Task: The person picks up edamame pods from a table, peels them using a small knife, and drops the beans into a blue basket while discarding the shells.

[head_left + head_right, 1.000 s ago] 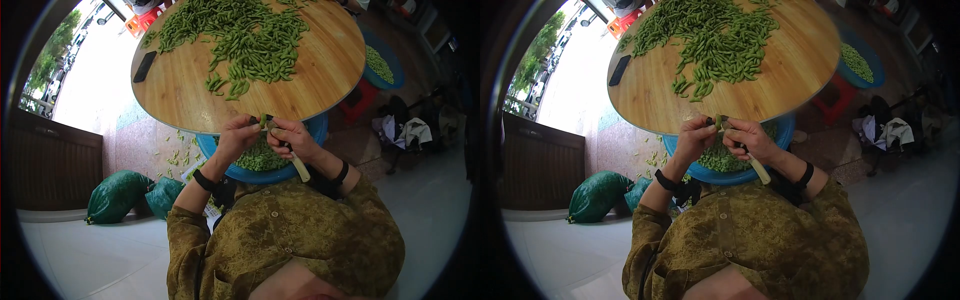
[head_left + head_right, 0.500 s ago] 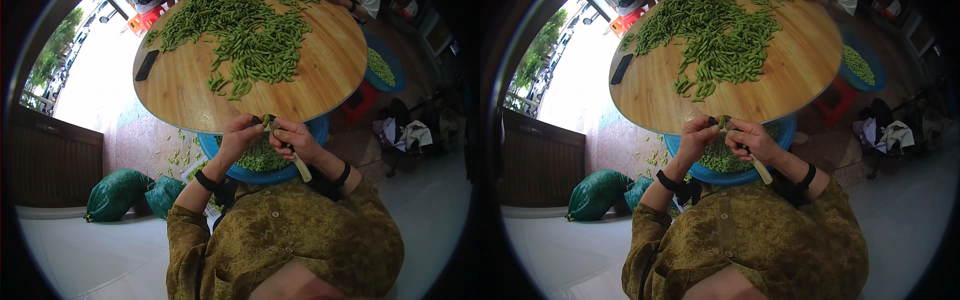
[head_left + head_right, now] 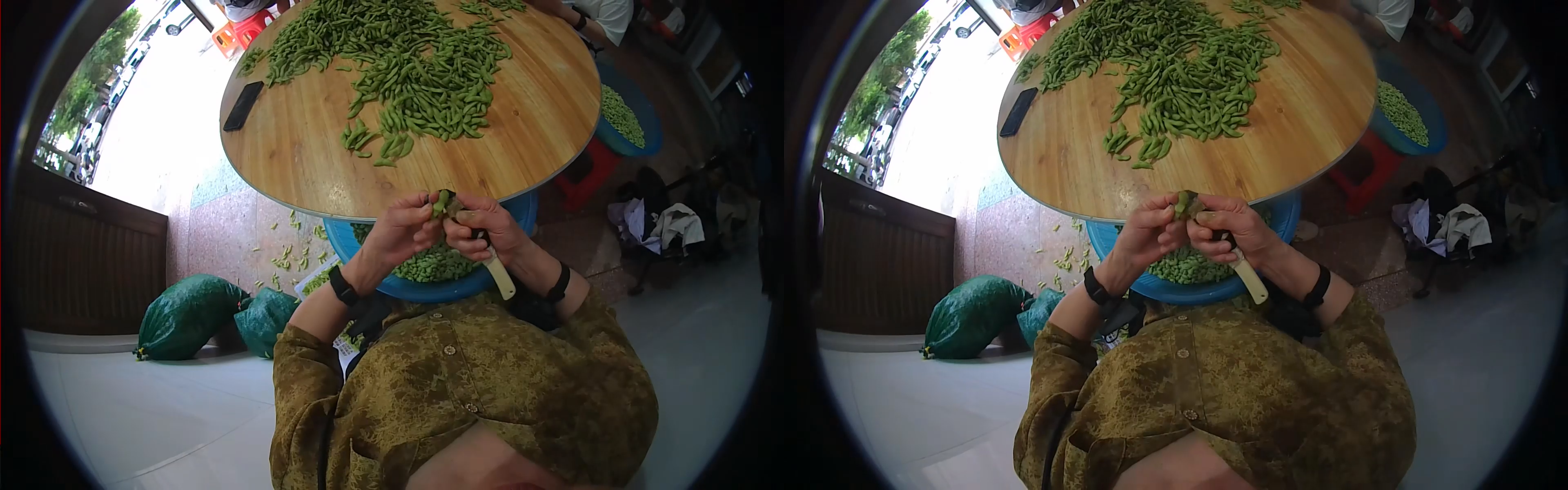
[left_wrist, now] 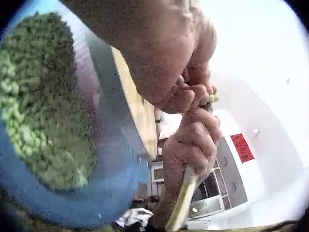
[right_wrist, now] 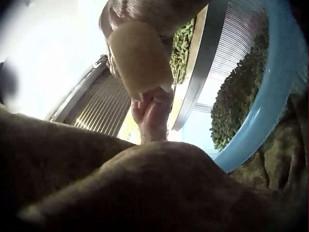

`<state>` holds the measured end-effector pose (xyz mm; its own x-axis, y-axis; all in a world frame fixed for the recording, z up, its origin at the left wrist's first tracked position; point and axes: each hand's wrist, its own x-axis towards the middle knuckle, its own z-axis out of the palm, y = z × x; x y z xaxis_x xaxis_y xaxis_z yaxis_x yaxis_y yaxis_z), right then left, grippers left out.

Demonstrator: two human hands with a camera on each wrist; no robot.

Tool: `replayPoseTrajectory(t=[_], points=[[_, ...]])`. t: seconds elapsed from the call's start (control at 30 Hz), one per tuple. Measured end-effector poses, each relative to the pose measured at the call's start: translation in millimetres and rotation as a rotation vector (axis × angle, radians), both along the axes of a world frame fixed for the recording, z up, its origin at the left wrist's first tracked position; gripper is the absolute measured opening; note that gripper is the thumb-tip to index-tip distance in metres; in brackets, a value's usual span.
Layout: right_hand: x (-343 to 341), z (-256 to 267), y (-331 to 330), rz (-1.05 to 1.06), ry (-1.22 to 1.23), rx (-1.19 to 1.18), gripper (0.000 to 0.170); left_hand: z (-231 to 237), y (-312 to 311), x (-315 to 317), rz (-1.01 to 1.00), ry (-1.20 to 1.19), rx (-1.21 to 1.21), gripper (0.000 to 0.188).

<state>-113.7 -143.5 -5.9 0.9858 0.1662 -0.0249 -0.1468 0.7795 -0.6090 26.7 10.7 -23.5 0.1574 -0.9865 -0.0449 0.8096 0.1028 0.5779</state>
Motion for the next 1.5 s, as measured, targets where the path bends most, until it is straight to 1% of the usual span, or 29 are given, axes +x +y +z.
replayPoseTrajectory(t=[0.03, 0.1, 0.17, 0.2, 0.27, 0.3, 0.37, 0.5, 0.57, 0.6, 0.67, 0.7, 0.77, 0.8, 0.83, 0.87, 0.9, 0.93, 0.97, 1.0, 1.03, 1.07, 1.1, 1.17, 1.2, 1.27, 1.4, 1.47, 1.5], points=[[0.7, -2.5, -1.4, 0.053, -0.012, 0.09, 0.023, -1.4, -0.7, -1.6, -0.031, 0.075, -0.004, 0.016], [2.7, -8.7, -4.7, 0.021, 0.042, 0.118, 0.026, -3.4, -2.6, -4.5, -0.063, 0.154, -0.005, 0.014], [3.6, -8.4, -6.2, -0.012, 0.092, 0.144, 0.029, -3.3, -7.1, -3.6, 0.233, -0.383, 0.271, 0.013], [2.6, -6.2, -4.9, -0.016, 0.105, 0.143, 0.025, -0.5, -6.2, -4.2, 0.233, -0.383, 0.271, 0.013], [1.2, -5.2, -2.3, -0.021, 0.122, 0.145, 0.022, 7.6, -0.9, -7.9, 0.542, -1.476, 0.143, 0.015], [1.9, -4.7, -1.9, -0.015, 0.134, 0.15, 0.022, 14.9, -0.2, -9.5, 0.542, -1.478, 0.143, 0.015], [4.0, -5.6, -2.6, -0.009, 0.142, 0.151, 0.021, 27.9, -0.1, -11.3, 0.723, -1.846, 0.018, 0.016], [4.2, -3.6, 1.0, -0.016, 0.107, 0.154, 0.021, 22.9, 0.2, -17.4, 0.793, -1.902, 0.072, 0.012], [3.7, -0.3, 1.8, -0.035, 0.107, 0.154, 0.021, 24.8, -1.0, -19.1, 0.56, -1.169, 0.331, 0.012], [3.3, -0.4, 1.6, -0.06, 0.109, 0.122, 0.02, 27.7, -2.2, -18.6, 0.559, -1.171, 0.327, 0.012], [2.9, 0.6, -0.2, -0.082, 0.109, 0.087, 0.019, 34.6, -4.6, -16.0, 0.409, -0.483, 0.399, 0.018], [2.1, 1.2, -2.2, -0.112, 0.113, -0.002, 0.017, 34.2, -5.4, -14.3, 0.413, -0.485, 0.398, 0.018], [1.1, 2.0, -2.4, -0.139, 0.12, -0.09, 0.016, 29.6, -6.2, -13.9, 0.326, -0.239, 0.302, 0.02], [0.9, 2.7, -1.9, -0.194, 0.126, -0.269, 0.015, 28.6, -5.9, -14.9, 0.327, -0.238, 0.304, 0.02], [1.2, 3.3, -2.0, -0.247, 0.13, -0.449, 0.014, 28.0, -6.1, -16.1, 0.357, -0.39, 0.384, 0.02], [2.3, 1.7, -2.6, -0.245, 0.129, -0.45, 0.014, 27.2, -6.5, -17.3, 0.387, -0.542, 0.463, 0.02], [3.9, -2.1, -3.3, -0.284, 0.091, -0.62, 0.017, 24.9, -6.7, -18.5, 0.387, -0.542, 0.462, 0.02], [5.2, -5.7, -3.8, -0.322, 0.051, -0.789, 0.023, 21.7, -6.4, -20.1, 0.428, -0.748, 0.468, 0.02], [7.0, -8.6, -3.0, -0.322, 0.049, -0.789, 0.023, 19.9, -5.8, -22.7, 0.467, -0.954, 0.472, 0.02], [10.2, -10.9, -1.4, -0.458, -0.02, -0.99, 0.021, 19.9, -5.7, -27.6, 0.469, -0.957, 0.472, 0.02], [14.2, -10.7, -0.5, -0.597, -0.097, -1.189, 0.02, 20.9, -6.4, -33.2, 0.557, -1.096, 0.404, 0.019], [15.1, -7.1, 0.1, -0.595, -0.11, -1.187, 0.02, 22.6, -6.3, -36.4, 0.648, -1.233, 0.335, 0.018], [12.3, 0.0, 2.6, -0.573, -0.045, -1.157, 0.021, 25.2, -4.1, -36.4, 0.645, -1.342, 0.374, 0.013], [8.8, 18.5, 8.0, -0.509, 0.057, -1.062, 0.021, 21.1, -2.6, -38.3, 0.685, -1.433, 0.331, 0.011], [8.4, 16.0, 7.7, -0.496, 0.021, -1.062, 0.021, 18.1, -2.6, -38.8, 0.707, -1.515, 0.279, 0.009], [6.9, 6.8, 2.2, -0.585, -0.155, -1.417, 0.025, 11.7, -2.4, -40.0, 0.731, -1.529, 0.261, 0.009], [5.2, -4.9, 2.2, -0.567, -0.233, -1.487, 0.026, 6.1, -1.7, -43.7, 0.711, -1.532, 0.218, 0.011], [6.9, -16.6, 4.2, -0.666, -0.309, -1.667, 0.024, 3.8, -0.9, -45.9, 0.679, -1.518, 0.27, 0.013], [8.6, -19.5, 5.4, -0.684, -0.311, -1.644, 0.021, 2.8, -0.1, -47.8, 0.701, -1.528, 0.27, 0.013]])
